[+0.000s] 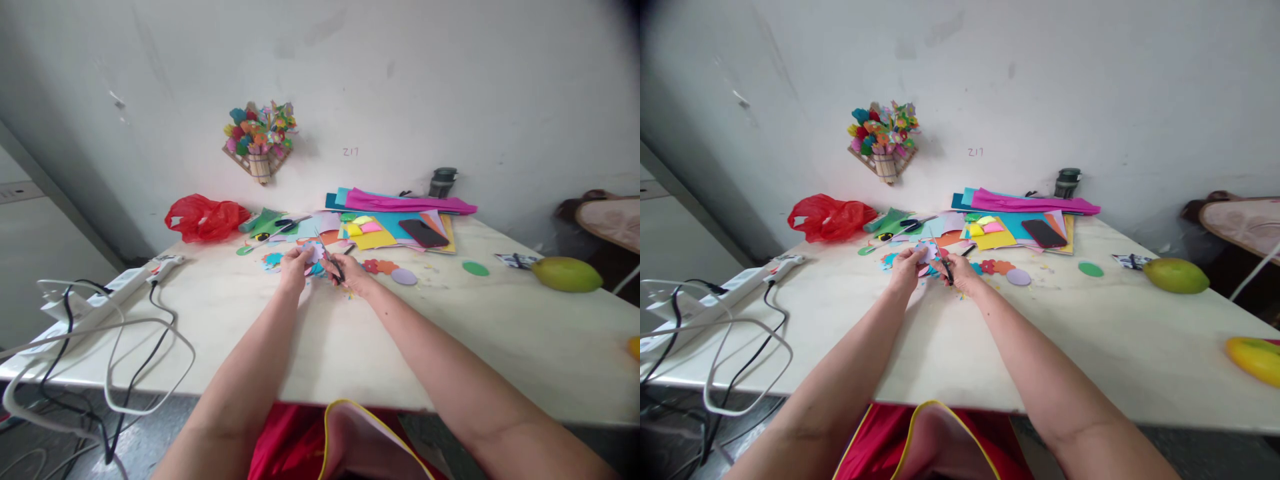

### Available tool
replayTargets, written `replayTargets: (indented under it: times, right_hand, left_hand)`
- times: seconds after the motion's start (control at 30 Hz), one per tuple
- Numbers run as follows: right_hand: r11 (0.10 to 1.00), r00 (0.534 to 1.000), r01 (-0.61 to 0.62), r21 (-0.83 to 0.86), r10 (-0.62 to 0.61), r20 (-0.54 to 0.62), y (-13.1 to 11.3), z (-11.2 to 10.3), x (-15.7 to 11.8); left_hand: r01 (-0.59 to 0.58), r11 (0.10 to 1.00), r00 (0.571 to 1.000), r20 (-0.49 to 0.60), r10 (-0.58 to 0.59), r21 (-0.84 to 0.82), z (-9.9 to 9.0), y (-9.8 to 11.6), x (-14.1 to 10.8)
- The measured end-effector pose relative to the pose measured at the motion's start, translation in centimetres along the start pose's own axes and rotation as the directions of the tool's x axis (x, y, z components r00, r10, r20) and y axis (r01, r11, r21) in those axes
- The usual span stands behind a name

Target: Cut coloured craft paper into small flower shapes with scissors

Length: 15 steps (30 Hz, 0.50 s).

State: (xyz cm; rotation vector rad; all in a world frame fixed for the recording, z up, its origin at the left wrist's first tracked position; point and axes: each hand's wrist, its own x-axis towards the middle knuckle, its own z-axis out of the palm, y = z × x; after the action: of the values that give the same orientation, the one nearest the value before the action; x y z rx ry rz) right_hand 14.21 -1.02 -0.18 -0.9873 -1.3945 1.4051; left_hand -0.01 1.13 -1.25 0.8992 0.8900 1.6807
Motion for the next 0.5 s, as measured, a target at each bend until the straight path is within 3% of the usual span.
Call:
replayTargets:
  times: [0.23, 0.3, 0.5]
  right_hand:
    - [1.0, 1.0, 0.016, -0.018, -0.016, 0.027, -0.1, -0.8, 0.1]
    - [0.998, 0.996, 0.05, -0.047, -0.046, 0.079, -0.2, -1.7, 0.1]
    - [0.989, 0.955, -0.021, -0.149, 0.064, 0.289, -0.6, -4.4, -0.1]
  left_hand:
    - [0.025, 1.0, 1.0, -0.006, -0.025, -0.001, -0.5, 0.3, 0.4]
    - [0.028, 1.0, 1.0, 0.014, -0.028, -0.008, -0.8, 0.5, 0.5]
    - [0.017, 0.999, 0.998, 0.056, -0.019, 0.031, -1.5, 0.9, 0.7]
